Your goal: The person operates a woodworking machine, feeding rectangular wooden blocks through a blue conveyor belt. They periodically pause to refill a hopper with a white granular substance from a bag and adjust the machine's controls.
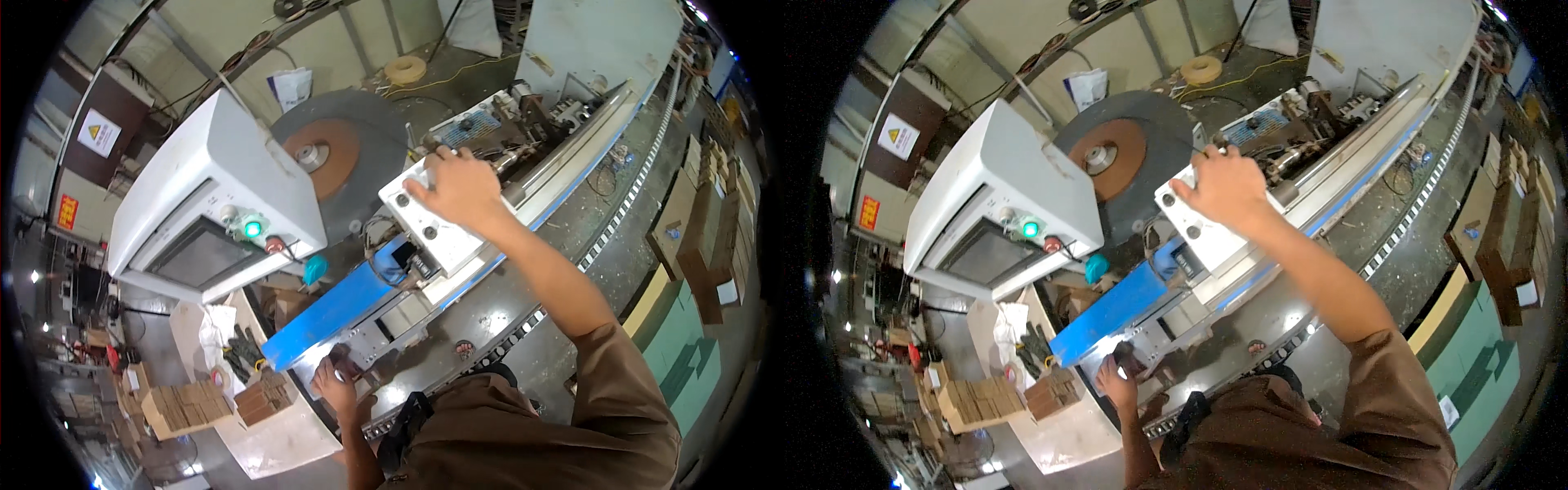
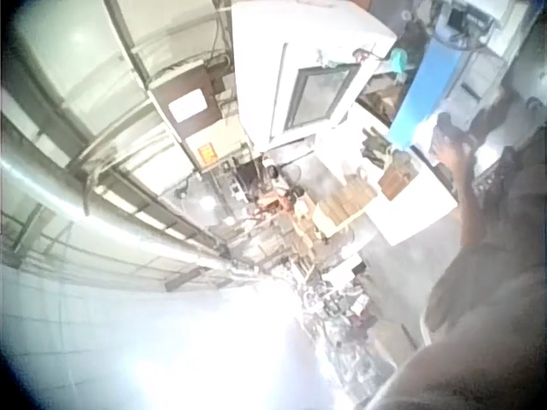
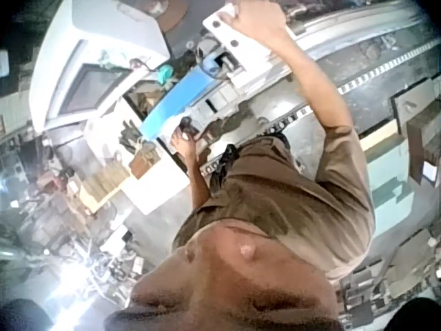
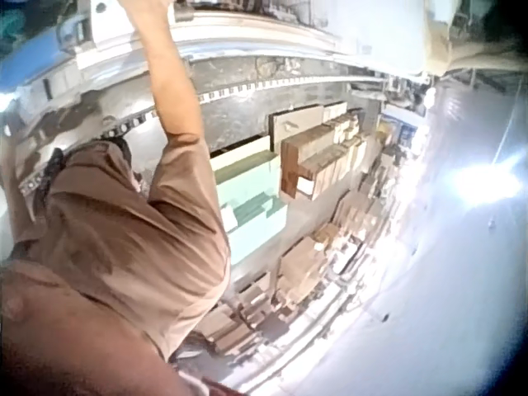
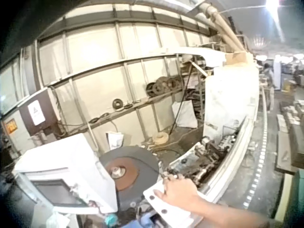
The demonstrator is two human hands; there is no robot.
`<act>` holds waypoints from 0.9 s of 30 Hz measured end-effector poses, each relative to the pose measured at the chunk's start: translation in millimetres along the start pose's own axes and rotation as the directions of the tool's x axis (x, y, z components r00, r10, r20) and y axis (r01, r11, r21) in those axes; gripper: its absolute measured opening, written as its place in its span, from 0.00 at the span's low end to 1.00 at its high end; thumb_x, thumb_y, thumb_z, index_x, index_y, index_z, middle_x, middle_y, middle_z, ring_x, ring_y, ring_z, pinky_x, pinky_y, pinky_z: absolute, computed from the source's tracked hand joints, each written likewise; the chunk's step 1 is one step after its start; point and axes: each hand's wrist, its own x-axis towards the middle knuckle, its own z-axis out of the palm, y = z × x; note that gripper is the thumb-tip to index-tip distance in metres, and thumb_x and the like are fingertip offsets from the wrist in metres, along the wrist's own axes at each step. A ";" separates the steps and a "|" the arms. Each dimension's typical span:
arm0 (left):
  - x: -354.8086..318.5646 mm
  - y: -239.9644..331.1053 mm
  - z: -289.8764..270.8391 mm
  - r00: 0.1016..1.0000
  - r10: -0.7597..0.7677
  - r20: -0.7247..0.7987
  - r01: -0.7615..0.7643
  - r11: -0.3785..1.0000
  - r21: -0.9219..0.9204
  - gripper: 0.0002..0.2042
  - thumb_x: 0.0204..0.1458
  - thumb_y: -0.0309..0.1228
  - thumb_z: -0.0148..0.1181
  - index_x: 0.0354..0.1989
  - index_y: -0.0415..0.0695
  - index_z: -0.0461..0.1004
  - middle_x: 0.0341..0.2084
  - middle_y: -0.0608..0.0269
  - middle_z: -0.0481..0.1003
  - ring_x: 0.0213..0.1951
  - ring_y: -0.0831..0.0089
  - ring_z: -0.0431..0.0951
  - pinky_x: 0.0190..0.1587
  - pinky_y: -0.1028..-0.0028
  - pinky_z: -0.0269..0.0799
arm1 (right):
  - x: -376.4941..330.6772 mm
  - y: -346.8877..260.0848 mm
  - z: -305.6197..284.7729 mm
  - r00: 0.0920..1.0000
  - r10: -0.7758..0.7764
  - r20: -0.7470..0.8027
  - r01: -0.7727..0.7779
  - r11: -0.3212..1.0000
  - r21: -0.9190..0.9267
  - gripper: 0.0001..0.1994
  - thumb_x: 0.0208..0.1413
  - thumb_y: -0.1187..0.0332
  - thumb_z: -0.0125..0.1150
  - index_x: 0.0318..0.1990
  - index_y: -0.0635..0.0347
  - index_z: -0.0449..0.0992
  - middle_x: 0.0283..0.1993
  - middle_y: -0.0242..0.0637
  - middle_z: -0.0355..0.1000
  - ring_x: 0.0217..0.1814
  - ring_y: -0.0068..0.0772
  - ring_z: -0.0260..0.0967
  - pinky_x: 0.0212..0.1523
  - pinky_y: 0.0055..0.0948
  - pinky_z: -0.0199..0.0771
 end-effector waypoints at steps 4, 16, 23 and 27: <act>8.9 -13.6 -1.6 0.997 0.017 0.073 -0.016 1.000 -0.008 0.26 0.54 0.26 0.65 0.65 0.43 0.75 0.60 0.53 0.75 0.63 0.51 0.72 0.69 0.49 0.57 | 0.2 3.2 2.6 0.997 -0.023 -0.079 0.026 0.999 0.027 0.29 0.64 0.39 0.57 0.50 0.58 0.84 0.54 0.45 0.79 0.58 0.58 0.77 0.52 0.52 0.82; 26.4 63.6 11.7 0.988 0.146 0.047 -0.136 0.975 -0.177 0.24 0.55 0.32 0.68 0.63 0.51 0.78 0.53 0.57 0.76 0.58 0.56 0.74 0.64 0.50 0.59 | 1.7 5.6 7.9 0.999 0.007 -0.035 -0.007 1.000 -0.011 0.32 0.64 0.34 0.56 0.53 0.55 0.84 0.59 0.39 0.79 0.59 0.55 0.77 0.55 0.50 0.82; 59.7 123.4 91.0 0.953 0.291 -0.089 -0.301 0.944 -0.134 0.22 0.59 0.31 0.67 0.63 0.61 0.81 0.55 0.71 0.79 0.59 0.60 0.74 0.68 0.46 0.57 | 4.3 1.2 6.6 0.999 0.018 -0.035 -0.018 1.000 -0.001 0.31 0.64 0.35 0.56 0.54 0.54 0.84 0.58 0.40 0.79 0.62 0.55 0.76 0.56 0.51 0.81; 65.4 133.9 100.2 0.936 0.334 -0.107 -0.341 0.938 -0.056 0.19 0.59 0.27 0.62 0.59 0.59 0.82 0.60 0.74 0.78 0.60 0.66 0.74 0.66 0.51 0.59 | 4.4 4.4 10.7 0.998 0.003 -0.066 -0.004 1.000 -0.015 0.31 0.64 0.35 0.56 0.53 0.53 0.84 0.56 0.42 0.79 0.60 0.56 0.77 0.56 0.51 0.81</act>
